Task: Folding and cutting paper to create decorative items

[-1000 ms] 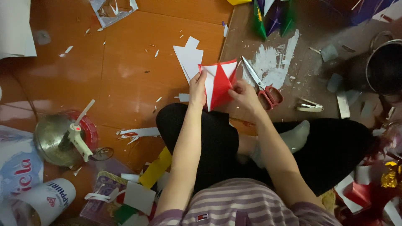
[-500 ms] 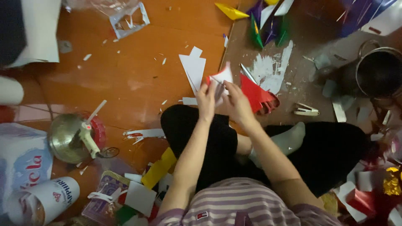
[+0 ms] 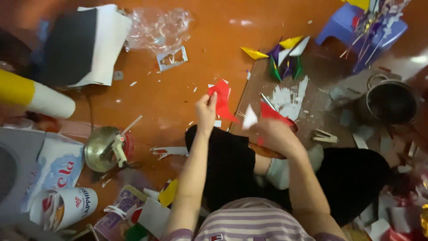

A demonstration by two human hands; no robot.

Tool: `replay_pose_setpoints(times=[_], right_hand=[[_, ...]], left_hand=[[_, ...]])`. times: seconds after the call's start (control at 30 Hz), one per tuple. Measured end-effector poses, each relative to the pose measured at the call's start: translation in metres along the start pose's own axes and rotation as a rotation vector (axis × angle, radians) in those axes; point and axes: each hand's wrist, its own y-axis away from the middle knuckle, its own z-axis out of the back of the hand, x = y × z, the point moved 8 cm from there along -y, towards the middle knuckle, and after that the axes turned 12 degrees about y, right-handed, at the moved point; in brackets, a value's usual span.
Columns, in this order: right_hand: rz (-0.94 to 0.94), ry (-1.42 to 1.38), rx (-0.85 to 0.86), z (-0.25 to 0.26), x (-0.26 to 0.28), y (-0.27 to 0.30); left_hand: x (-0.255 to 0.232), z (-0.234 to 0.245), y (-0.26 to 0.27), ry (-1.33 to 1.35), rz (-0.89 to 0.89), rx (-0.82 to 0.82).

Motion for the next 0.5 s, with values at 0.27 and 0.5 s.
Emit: replay_pose_setpoints(times=[0.27,0.5], right_hand=[[0.856,-0.979,0.255,0.186,0.126,0.021],[1.437,-1.156,0.385,0.221,0.134,0.098]], left_hand=[[-0.015,-0.008,-0.032,-0.265,-0.132,0.295],[-0.058,0.061,-0.063,-0.254,-0.106,0.077]])
